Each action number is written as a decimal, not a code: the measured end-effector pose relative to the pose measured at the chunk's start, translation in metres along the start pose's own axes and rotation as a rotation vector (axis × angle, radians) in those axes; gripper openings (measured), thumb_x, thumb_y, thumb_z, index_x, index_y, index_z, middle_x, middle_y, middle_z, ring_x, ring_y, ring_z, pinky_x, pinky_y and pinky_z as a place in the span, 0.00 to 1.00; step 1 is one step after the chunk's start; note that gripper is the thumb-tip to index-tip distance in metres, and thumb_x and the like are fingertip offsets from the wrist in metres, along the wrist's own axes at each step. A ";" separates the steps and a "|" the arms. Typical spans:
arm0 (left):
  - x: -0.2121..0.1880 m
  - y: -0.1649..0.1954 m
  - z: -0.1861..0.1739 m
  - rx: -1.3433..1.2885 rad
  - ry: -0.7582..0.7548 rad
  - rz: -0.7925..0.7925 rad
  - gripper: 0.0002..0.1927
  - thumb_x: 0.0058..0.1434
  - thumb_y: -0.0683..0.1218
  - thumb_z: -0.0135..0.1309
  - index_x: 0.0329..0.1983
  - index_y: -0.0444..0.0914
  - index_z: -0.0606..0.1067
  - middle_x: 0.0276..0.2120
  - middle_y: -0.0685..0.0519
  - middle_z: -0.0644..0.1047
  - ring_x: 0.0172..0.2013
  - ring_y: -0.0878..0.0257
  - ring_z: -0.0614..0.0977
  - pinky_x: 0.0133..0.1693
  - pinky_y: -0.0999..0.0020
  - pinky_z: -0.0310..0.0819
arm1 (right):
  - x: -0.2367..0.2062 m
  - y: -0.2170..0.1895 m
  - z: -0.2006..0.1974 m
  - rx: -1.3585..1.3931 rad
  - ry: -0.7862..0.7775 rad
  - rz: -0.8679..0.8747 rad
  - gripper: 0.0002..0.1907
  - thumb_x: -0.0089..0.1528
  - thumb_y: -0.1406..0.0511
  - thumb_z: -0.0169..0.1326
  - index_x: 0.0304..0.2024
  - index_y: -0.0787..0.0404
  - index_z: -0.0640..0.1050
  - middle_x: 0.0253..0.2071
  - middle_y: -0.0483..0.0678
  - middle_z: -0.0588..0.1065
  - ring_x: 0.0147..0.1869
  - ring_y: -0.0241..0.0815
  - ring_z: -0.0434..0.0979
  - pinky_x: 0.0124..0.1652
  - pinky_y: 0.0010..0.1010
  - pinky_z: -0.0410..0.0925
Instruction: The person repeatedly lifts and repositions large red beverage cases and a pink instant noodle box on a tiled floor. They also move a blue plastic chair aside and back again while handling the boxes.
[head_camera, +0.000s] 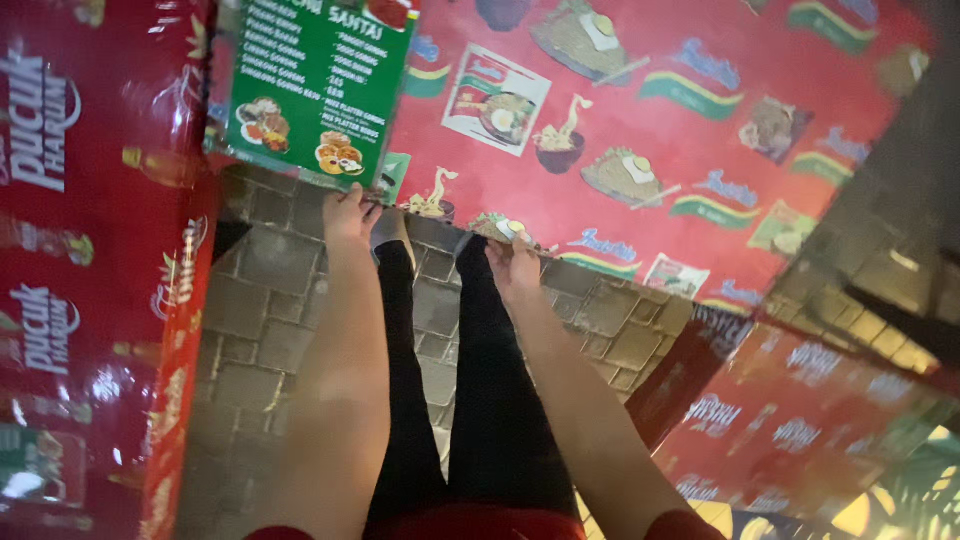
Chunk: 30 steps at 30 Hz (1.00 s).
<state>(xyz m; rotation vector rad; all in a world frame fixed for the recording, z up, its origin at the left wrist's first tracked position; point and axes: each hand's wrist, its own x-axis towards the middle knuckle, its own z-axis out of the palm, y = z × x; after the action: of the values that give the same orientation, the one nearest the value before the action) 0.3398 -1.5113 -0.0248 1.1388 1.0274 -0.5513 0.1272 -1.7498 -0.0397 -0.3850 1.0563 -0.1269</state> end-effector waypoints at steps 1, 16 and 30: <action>-0.005 0.002 -0.001 0.023 -0.006 -0.027 0.20 0.70 0.44 0.54 0.60 0.37 0.61 0.51 0.43 0.74 0.49 0.49 0.80 0.48 0.48 0.82 | -0.005 -0.003 0.001 -0.067 0.014 0.033 0.19 0.72 0.57 0.50 0.59 0.62 0.71 0.49 0.53 0.75 0.49 0.48 0.77 0.46 0.42 0.73; -0.138 -0.086 0.077 0.444 -0.578 -0.070 0.11 0.69 0.45 0.56 0.45 0.35 0.68 0.38 0.46 0.81 0.38 0.53 0.87 0.33 0.67 0.80 | -0.115 -0.063 -0.055 0.104 0.206 -0.213 0.08 0.65 0.63 0.58 0.44 0.57 0.76 0.38 0.46 0.77 0.44 0.41 0.79 0.43 0.37 0.72; -0.278 -0.193 0.184 0.848 -0.955 0.050 0.10 0.71 0.45 0.51 0.50 0.35 0.71 0.39 0.48 0.82 0.39 0.59 0.86 0.38 0.70 0.78 | -0.240 -0.177 -0.125 0.467 0.162 -0.547 0.07 0.67 0.65 0.56 0.47 0.59 0.77 0.41 0.45 0.77 0.44 0.38 0.79 0.47 0.32 0.73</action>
<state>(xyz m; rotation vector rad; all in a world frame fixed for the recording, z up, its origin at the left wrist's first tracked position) 0.1266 -1.7867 0.1400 1.3687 -0.1103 -1.3902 -0.0851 -1.8769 0.1691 -0.2305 1.0212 -0.8888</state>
